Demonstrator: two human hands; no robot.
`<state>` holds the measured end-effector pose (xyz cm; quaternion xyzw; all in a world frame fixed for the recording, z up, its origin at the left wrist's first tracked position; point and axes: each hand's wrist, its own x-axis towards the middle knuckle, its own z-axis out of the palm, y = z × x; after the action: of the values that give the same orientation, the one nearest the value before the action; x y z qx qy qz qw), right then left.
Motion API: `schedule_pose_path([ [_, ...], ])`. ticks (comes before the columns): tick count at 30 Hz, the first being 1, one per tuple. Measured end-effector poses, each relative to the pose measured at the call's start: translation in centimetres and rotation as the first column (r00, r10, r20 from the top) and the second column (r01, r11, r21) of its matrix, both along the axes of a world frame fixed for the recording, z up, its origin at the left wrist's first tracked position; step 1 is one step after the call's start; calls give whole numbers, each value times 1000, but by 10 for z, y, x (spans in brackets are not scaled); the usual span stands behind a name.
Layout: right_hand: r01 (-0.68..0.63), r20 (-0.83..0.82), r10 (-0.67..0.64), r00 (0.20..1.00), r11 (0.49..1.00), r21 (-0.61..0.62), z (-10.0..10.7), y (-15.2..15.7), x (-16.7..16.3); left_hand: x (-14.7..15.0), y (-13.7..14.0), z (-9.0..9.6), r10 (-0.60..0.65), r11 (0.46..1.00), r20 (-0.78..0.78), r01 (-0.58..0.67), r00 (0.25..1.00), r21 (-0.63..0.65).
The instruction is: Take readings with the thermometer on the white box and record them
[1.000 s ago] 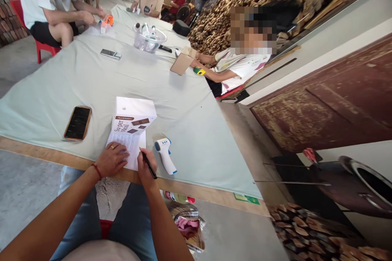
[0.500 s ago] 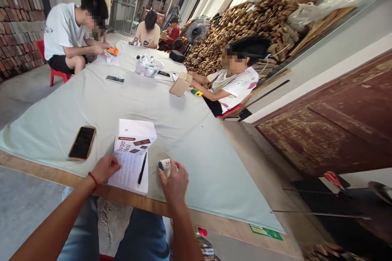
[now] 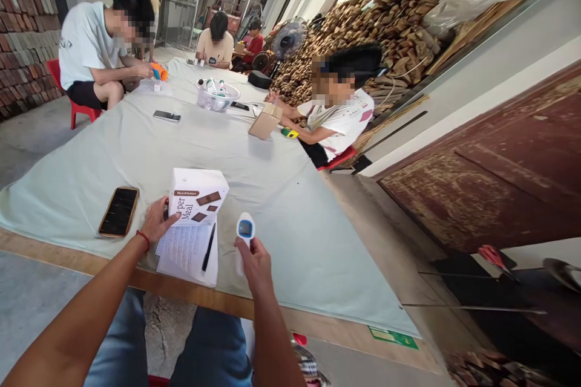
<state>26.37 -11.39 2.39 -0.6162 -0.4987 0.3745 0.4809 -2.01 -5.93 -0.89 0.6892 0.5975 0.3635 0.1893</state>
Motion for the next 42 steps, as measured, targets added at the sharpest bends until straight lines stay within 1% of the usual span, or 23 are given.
schedule_pose_path([
  [1,-54,-143,52,988,999,-11,8,-1,-12,2,2,1,27,999,-1,-28,1000,-23],
  [2,-100,-262,97,960,995,4,14,-1,-25,4,4,2,63,997,-7,-63,998,-49],
  [3,-143,-348,142,927,989,22,18,0,-38,8,6,3,104,992,-17,-105,994,-74],
  [5,-166,-418,161,894,986,26,20,3,-62,14,11,4,185,976,-46,-189,982,-112],
  [7,-173,-403,163,900,985,12,15,8,-79,19,14,2,246,960,-70,-252,967,-118],
  [9,-169,-349,157,924,986,-6,6,13,-90,23,15,0,276,954,-86,-284,957,-92],
  [12,-118,-281,108,954,993,-18,-8,18,-99,24,15,-3,300,950,-113,-308,947,-51],
  [16,-102,-251,96,963,995,-10,-17,18,-106,25,13,-2,302,947,-160,-315,940,-61],
  [23,-63,-120,57,991,997,-41,-19,17,-108,27,10,7,302,935,-224,-334,927,-122],
  [30,-59,-88,51,995,994,-88,-17,18,-107,26,10,7,284,944,-236,-314,929,-99],
  [38,-55,-67,52,996,997,-51,-21,17,-108,25,11,2,286,949,-215,-308,934,-73],
  [42,-51,-80,46,996,997,-63,-20,16,-108,25,11,3,290,947,-215,-311,933,-73],
])
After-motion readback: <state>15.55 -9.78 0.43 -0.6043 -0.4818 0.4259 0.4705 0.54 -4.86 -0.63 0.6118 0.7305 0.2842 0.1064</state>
